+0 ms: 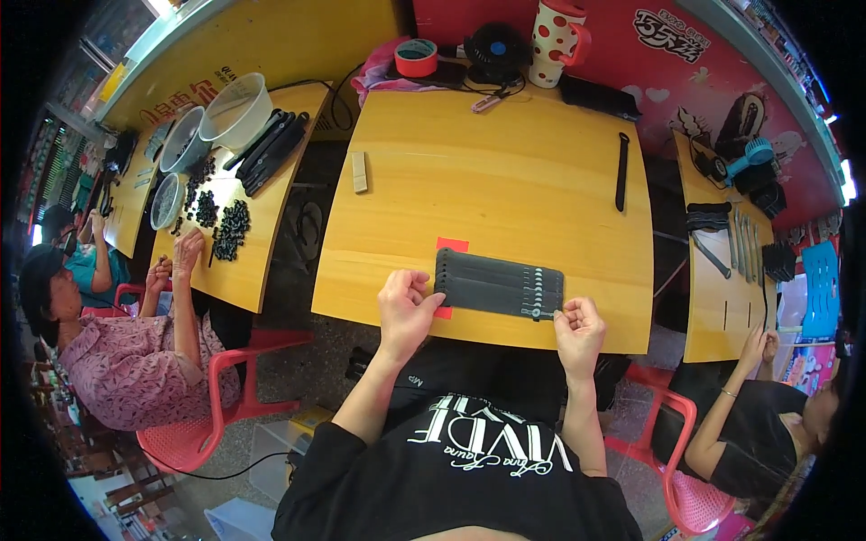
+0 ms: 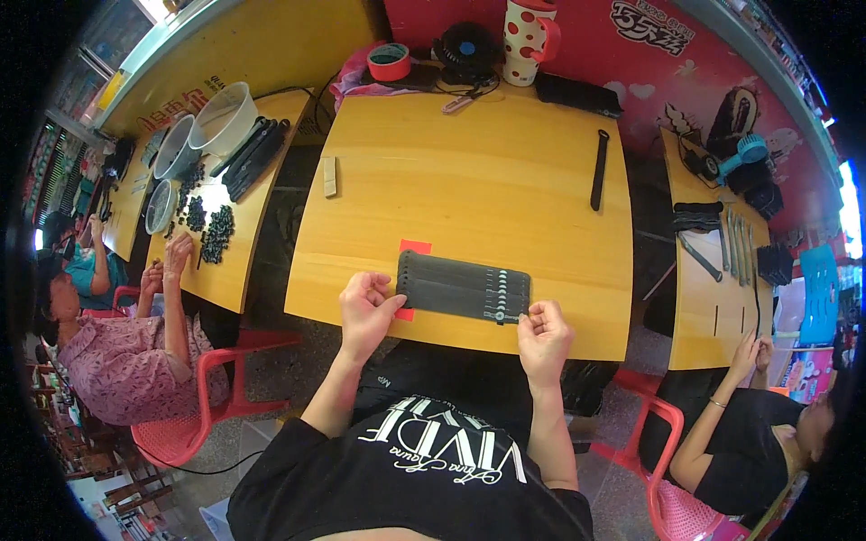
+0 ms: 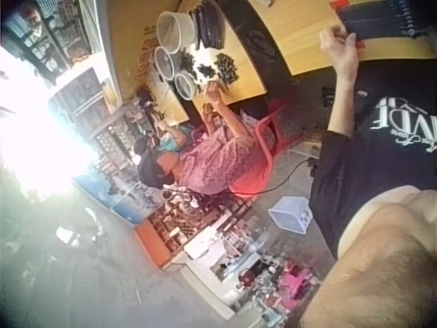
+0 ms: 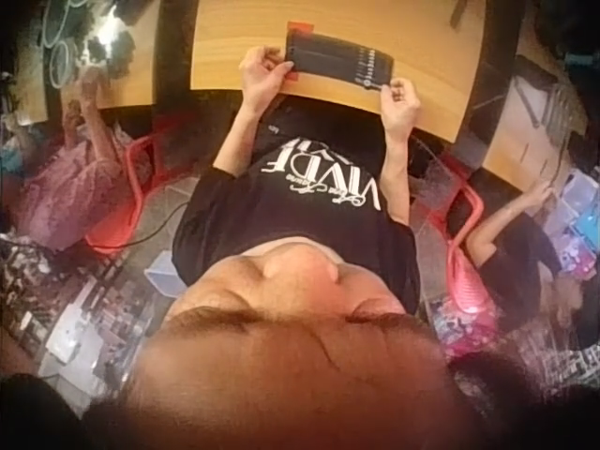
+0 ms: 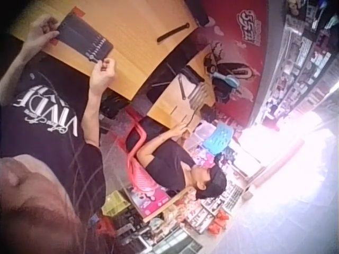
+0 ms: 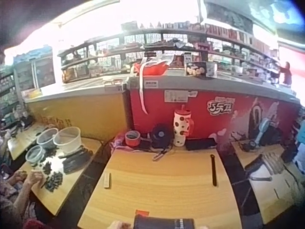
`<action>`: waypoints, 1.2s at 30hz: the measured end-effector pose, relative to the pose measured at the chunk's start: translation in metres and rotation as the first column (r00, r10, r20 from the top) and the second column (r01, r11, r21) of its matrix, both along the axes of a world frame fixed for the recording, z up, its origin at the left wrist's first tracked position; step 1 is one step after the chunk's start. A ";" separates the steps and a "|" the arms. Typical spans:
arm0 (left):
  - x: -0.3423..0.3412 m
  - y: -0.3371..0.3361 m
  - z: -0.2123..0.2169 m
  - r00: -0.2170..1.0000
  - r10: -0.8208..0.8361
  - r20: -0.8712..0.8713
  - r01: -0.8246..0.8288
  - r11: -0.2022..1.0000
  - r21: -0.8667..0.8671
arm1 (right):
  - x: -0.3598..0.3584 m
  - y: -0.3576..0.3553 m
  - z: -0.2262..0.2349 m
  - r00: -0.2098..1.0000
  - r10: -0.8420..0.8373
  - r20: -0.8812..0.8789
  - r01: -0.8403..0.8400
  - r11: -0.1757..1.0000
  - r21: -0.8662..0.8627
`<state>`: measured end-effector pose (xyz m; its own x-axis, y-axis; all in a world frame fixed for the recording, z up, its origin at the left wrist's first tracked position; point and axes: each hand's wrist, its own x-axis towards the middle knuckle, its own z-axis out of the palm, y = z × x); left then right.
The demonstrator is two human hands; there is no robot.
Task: Assembling black elastic rubber straps by manually attaching plastic connectors and securing them with a small tool.
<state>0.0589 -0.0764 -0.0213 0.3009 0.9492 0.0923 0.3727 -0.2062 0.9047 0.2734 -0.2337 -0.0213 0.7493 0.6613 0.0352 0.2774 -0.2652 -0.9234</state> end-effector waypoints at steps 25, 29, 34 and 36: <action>-0.014 -0.002 0.016 0.889 -0.147 -0.435 0.388 0.746 0.541 | 0.001 0.004 0.007 0.924 0.085 0.373 -0.088 0.996 -0.009; -0.010 0.000 0.017 0.893 -0.230 -0.388 0.413 0.762 0.498 | 0.007 -0.002 0.015 0.983 0.054 0.175 -0.031 0.991 -0.131; 0.035 -0.019 0.041 0.788 -0.353 -0.504 0.594 0.650 0.474 | 0.001 -0.005 0.007 0.940 0.078 0.331 -0.063 0.996 -0.057; 0.062 -0.023 0.049 0.727 -0.394 -0.563 0.672 0.577 0.464 | 0.002 -0.003 0.000 0.936 0.085 0.340 -0.078 0.996 -0.035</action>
<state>0.1213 -0.0997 0.0276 0.8695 0.3636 0.3343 0.2612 -0.9130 0.3135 0.2757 -0.2363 -0.0216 0.6380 0.7231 0.2646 0.5964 -0.2467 -0.7639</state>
